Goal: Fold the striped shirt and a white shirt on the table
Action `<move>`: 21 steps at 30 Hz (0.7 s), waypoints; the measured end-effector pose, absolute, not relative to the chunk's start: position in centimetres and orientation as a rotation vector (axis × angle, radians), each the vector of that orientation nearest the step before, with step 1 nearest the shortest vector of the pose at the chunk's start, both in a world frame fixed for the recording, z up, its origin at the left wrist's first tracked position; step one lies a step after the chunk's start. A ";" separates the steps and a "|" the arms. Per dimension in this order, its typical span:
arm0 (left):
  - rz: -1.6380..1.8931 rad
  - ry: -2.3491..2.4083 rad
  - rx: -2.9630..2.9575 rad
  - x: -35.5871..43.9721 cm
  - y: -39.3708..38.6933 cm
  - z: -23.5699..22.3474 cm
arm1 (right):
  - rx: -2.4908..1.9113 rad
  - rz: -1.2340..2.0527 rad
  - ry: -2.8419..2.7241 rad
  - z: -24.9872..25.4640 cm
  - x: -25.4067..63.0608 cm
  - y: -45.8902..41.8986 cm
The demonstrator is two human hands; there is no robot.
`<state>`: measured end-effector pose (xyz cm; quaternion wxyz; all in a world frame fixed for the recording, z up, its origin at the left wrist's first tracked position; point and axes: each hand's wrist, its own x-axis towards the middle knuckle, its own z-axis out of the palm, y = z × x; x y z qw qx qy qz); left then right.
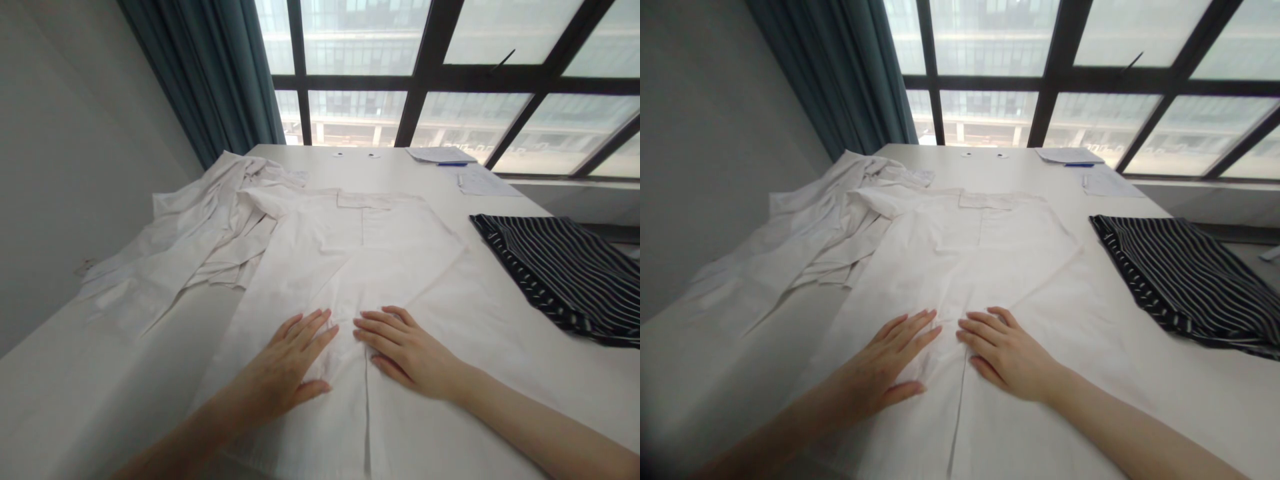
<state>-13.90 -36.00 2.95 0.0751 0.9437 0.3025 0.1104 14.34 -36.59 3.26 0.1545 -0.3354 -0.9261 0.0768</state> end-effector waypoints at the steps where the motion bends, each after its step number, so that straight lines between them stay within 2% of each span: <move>1: 0.322 0.904 2.834 -13.9 -36.0 2.9 | -0.961 0.220 -2.655 3.3 14.3 -36.6; 21: 0.281 0.929 2.848 -14.2 -36.0 2.5 | -0.958 0.226 -2.653 3.3 14.3 -36.6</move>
